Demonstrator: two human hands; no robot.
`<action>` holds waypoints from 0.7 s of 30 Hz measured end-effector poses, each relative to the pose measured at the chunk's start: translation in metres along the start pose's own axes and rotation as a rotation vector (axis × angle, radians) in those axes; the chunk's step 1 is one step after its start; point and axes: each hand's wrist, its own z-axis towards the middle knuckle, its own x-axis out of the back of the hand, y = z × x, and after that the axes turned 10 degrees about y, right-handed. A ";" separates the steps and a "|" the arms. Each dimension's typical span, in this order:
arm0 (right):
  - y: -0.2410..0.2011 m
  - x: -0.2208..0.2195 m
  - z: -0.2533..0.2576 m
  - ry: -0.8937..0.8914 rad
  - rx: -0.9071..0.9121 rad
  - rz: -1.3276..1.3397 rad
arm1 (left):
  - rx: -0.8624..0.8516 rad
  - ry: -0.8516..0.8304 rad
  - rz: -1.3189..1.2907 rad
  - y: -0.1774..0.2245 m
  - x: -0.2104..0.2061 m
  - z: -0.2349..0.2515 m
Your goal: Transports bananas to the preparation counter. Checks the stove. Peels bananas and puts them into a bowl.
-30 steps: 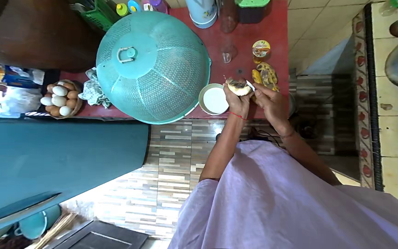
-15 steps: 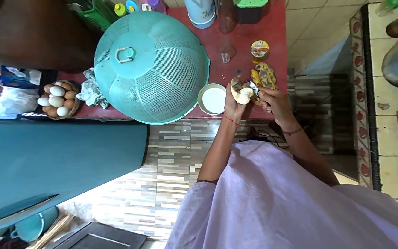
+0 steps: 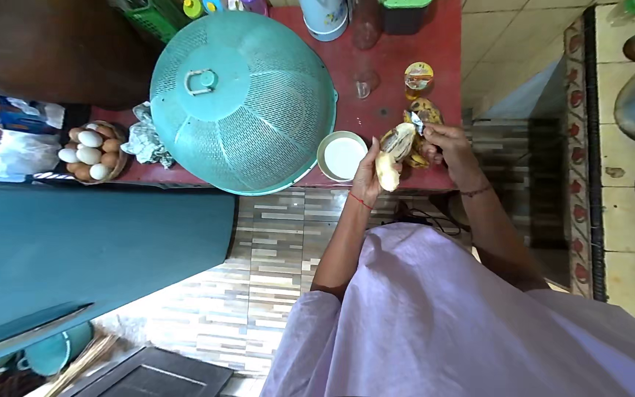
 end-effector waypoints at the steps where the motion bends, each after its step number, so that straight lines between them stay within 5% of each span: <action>1: 0.001 0.001 0.004 -0.001 0.007 0.004 | 0.014 0.018 0.030 0.002 -0.003 -0.005; 4: 0.002 0.000 0.016 0.033 -0.059 0.021 | 0.012 0.156 0.210 0.008 -0.020 -0.033; 7: 0.010 0.001 0.030 0.085 -0.164 0.001 | 0.075 0.107 0.177 0.006 0.017 -0.021; 10: 0.030 0.001 0.046 0.146 -0.239 -0.085 | 0.108 0.227 0.231 0.005 0.025 -0.044; 14: 0.056 0.004 0.063 0.157 -0.206 -0.506 | 0.090 0.298 0.283 0.003 0.032 -0.070; 21: 0.043 -0.001 0.060 0.083 -0.096 -0.977 | 0.014 0.333 0.235 -0.001 0.025 -0.044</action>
